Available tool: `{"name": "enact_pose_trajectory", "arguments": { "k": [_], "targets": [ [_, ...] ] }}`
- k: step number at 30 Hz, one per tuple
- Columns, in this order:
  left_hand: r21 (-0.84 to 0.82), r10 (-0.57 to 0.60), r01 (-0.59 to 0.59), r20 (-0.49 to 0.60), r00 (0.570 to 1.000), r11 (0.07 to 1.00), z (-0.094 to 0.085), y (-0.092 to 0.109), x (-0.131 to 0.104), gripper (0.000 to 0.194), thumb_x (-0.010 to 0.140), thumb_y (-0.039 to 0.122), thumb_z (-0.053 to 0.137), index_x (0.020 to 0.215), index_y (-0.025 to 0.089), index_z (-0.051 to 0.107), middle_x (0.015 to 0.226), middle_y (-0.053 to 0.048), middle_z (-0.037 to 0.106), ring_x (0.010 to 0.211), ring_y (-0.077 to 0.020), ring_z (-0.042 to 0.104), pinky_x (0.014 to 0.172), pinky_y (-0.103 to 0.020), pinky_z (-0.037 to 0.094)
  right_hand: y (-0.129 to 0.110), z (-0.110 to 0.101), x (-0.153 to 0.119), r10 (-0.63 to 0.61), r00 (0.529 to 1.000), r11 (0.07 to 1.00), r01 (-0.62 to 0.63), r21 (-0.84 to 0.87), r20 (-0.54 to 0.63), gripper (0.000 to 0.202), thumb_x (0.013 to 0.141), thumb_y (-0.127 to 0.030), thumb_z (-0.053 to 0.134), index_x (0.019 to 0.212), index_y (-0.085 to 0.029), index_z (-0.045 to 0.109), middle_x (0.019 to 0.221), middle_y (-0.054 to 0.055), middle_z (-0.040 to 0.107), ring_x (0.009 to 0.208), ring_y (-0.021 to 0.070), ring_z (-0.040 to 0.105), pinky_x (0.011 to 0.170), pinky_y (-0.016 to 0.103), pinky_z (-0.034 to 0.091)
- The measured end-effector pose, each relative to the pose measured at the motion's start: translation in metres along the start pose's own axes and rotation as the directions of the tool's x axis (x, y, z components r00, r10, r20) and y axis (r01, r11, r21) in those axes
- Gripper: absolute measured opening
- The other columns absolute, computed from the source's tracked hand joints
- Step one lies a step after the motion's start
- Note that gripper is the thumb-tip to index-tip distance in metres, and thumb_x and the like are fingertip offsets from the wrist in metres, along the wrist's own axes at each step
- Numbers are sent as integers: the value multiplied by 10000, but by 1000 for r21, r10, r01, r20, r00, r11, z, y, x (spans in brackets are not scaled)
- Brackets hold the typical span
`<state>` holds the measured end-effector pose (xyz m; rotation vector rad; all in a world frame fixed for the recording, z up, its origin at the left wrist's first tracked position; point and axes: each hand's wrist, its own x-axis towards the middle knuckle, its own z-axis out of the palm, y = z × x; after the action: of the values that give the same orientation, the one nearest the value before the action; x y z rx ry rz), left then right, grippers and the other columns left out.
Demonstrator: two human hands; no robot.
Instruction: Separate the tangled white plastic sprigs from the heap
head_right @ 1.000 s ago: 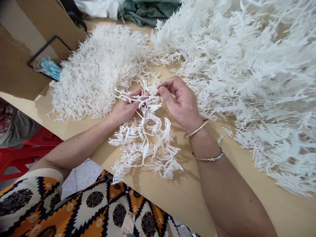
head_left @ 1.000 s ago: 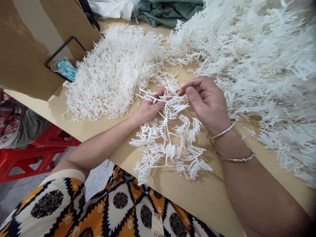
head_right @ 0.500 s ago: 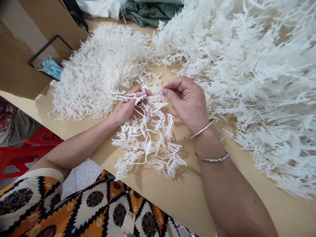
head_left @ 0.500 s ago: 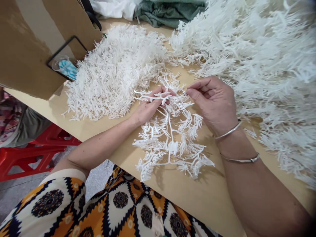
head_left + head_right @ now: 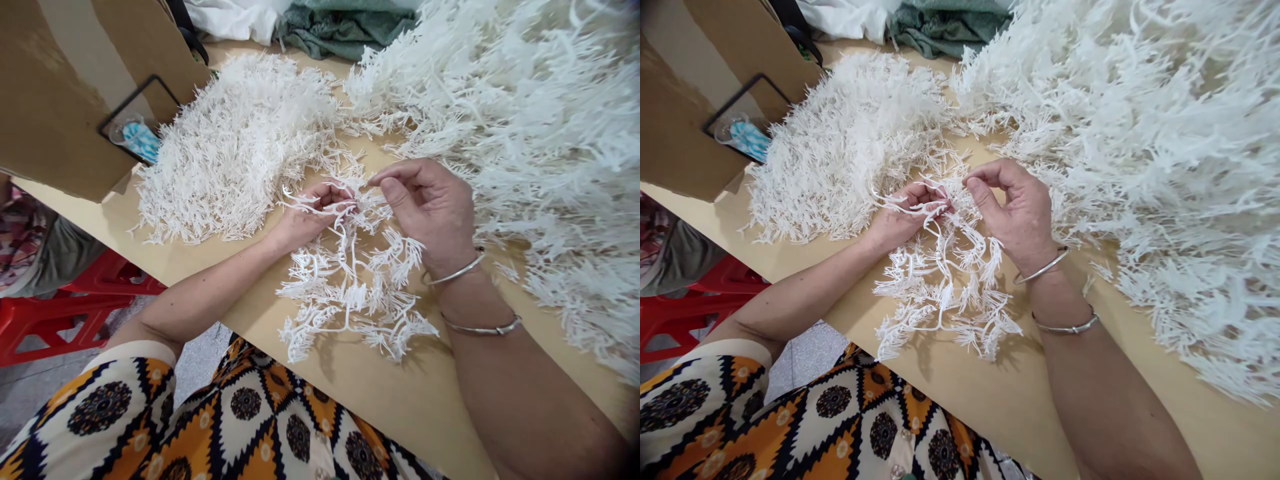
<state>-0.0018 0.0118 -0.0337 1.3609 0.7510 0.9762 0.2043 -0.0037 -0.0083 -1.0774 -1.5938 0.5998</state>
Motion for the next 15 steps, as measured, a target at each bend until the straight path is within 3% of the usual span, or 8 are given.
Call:
{"name": "enact_pose_trajectory", "arguments": {
  "k": [7,11,15],
  "targets": [
    [77,-12,13,-12,1000,997,1,2,0,313,879,415,812,979,178,634,958,-29,733,833,-90,669,791,-264,575,1,7,-2,1,992,999,3,-33,124,73,875,-289,801,927,-295,750,960,25,758,930,245,712,891,468,550],
    [106,25,-22,-24,999,994,1,1,0,287,873,419,804,970,185,668,954,-30,727,859,-104,662,819,-284,561,2,10,-2,90,991,987,-103,127,104,95,856,-267,792,886,-276,703,887,-8,718,850,188,683,848,402,557],
    [127,1,15,-125,992,992,4,9,-2,321,899,492,760,984,191,687,1016,-45,728,904,-120,660,847,-298,548,-1,7,-1,261,964,910,-266,317,60,181,805,-299,854,881,-276,691,806,-44,682,729,135,619,727,312,549]
  ]
}}
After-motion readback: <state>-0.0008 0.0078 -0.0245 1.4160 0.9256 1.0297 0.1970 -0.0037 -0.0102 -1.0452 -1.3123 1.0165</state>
